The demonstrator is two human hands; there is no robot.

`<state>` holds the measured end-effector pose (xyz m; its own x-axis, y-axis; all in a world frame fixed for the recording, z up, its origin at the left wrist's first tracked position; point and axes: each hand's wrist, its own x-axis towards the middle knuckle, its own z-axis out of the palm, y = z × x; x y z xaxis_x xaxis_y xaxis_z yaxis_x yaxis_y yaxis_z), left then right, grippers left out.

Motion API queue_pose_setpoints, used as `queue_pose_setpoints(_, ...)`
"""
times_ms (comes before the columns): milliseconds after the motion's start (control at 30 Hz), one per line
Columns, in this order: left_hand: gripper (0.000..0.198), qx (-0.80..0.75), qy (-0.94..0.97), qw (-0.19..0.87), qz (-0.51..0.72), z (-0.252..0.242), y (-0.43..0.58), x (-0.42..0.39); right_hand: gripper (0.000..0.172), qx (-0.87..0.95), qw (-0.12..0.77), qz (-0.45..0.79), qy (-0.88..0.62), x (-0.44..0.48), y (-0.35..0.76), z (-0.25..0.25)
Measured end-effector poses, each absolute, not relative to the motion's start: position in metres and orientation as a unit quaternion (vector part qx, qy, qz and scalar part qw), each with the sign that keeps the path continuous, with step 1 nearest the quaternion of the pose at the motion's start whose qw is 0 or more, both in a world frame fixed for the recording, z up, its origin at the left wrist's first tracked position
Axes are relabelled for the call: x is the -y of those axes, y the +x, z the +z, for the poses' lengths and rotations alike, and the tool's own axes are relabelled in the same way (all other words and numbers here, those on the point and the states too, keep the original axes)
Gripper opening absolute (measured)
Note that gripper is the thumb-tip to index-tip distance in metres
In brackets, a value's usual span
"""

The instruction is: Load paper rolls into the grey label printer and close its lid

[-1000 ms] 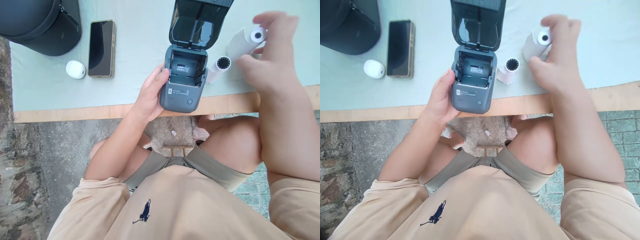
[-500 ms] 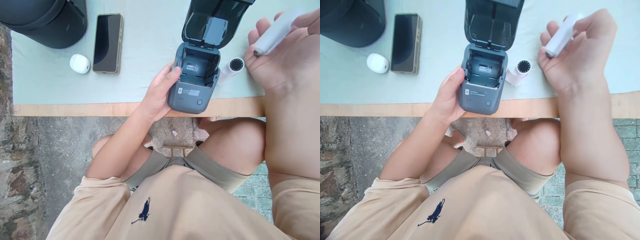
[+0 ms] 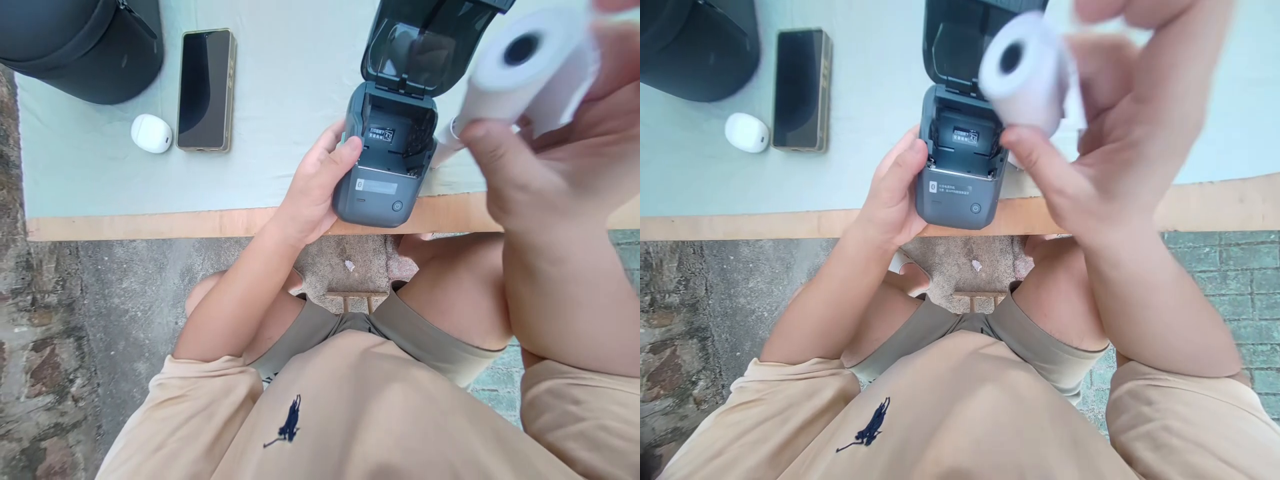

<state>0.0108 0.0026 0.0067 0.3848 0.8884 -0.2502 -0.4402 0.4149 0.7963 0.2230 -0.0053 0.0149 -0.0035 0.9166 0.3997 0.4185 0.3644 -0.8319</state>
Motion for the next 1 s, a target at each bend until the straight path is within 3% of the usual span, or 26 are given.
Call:
queue_pose_setpoints(133,0.021,-0.335,0.33,0.763,0.444,0.009,0.013,-0.001,0.027,0.774,0.434,0.109,-0.449,0.012,0.2,0.029)
queue_pose_setpoints(267,0.026,-0.346,0.33,0.759,0.441,0.009,0.014,-0.001,0.018,0.78,0.31,0.08,-0.538,0.012,0.192,0.036)
queue_pose_setpoints(333,0.027,-0.35,0.333,0.758,0.438,0.008,0.013,-0.001,0.016,0.777,0.29,0.089,-0.552,0.012,0.19,0.036)
queue_pose_setpoints(467,0.025,-0.344,0.343,0.754,0.443,0.008,0.013,0.0,0.004,0.791,0.303,0.063,-0.528,0.009,0.187,0.034)
queue_pose_setpoints(700,0.022,-0.331,0.332,0.76,0.451,0.008,0.013,-0.001,0.01,0.811,0.342,-0.085,-0.467,0.003,0.194,0.024)
queue_pose_setpoints(1000,0.016,-0.287,0.345,0.766,0.46,-0.002,0.01,-0.003,0.006,0.836,0.407,-0.071,-0.36,0.012,0.19,0.022)
